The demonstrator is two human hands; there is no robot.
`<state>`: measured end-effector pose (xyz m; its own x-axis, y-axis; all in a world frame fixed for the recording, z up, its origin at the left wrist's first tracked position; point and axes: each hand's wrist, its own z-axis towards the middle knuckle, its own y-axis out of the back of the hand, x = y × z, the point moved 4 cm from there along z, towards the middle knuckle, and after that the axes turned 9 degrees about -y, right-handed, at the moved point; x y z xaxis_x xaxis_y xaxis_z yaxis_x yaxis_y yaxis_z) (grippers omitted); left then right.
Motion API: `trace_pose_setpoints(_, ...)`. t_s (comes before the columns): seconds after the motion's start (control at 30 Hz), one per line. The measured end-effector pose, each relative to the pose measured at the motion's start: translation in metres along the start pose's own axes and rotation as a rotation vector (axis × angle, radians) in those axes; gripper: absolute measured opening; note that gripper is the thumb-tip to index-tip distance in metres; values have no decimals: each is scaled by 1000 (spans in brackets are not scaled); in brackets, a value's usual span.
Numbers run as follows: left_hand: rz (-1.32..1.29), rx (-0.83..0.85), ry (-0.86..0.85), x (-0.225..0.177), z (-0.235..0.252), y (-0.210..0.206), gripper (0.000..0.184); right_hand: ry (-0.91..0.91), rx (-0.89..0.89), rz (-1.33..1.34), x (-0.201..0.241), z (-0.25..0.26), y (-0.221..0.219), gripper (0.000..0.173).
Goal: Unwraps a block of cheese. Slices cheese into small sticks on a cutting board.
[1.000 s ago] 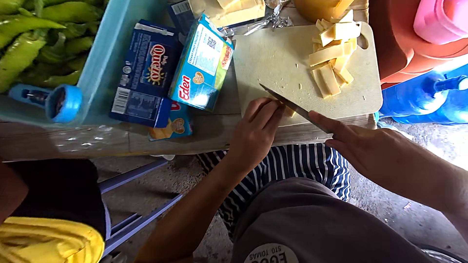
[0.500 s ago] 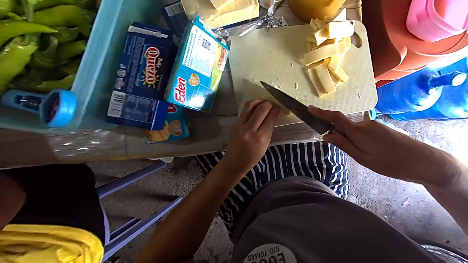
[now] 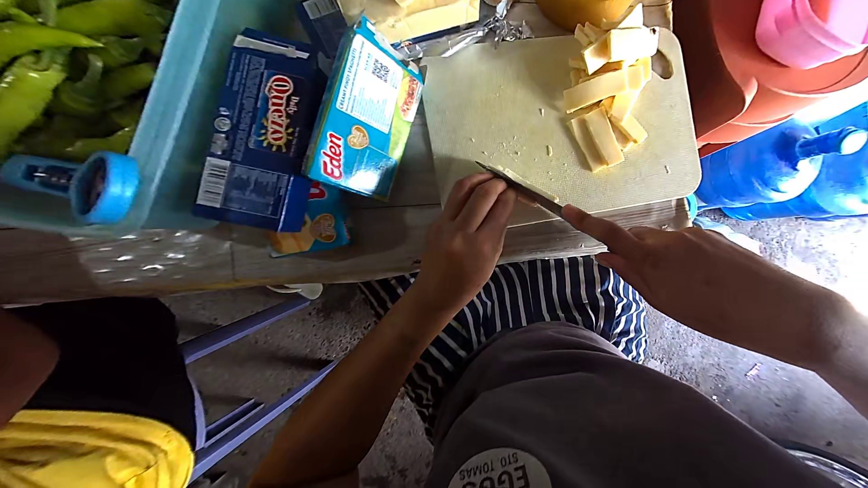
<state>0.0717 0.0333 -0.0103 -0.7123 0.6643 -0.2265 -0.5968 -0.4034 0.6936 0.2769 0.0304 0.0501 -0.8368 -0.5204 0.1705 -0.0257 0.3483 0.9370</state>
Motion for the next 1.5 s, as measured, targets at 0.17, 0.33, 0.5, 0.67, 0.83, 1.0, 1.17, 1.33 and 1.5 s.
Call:
trace_pose_setpoints(0.17,-37,10,13,1,2,0,12,19,87,322,-23,7,0,55)
trace_pose_setpoints(0.33,-29,109,-8,3,7,2,15,31,-193,172,-17,-5,3,50)
trace_pose_setpoints(0.5,-17,411,-143,10,23,6,26,56,-355,1,-15,-22,16,49)
trace_pose_setpoints(0.67,-112,449,-157,15,34,6,20,87,-452,12,-15,-31,27,48)
trace_pose_setpoints(0.83,-1196,66,605,18,44,4,21,138,-269,445,-24,-29,29,54)
trace_pose_setpoints(1.0,-1931,-371,1144,0,52,-13,59,109,262,1214,-28,-9,1,55)
trace_pose_setpoints(1.17,-2010,-370,1105,-5,57,-15,70,85,383,1490,-27,2,-21,55)
trace_pose_setpoints(1.33,-1796,-351,1189,1,58,-11,29,81,376,1591,-29,6,-30,56)
trace_pose_setpoints(1.5,-1668,-355,1308,7,60,-6,28,52,298,1692,-34,7,-34,55)
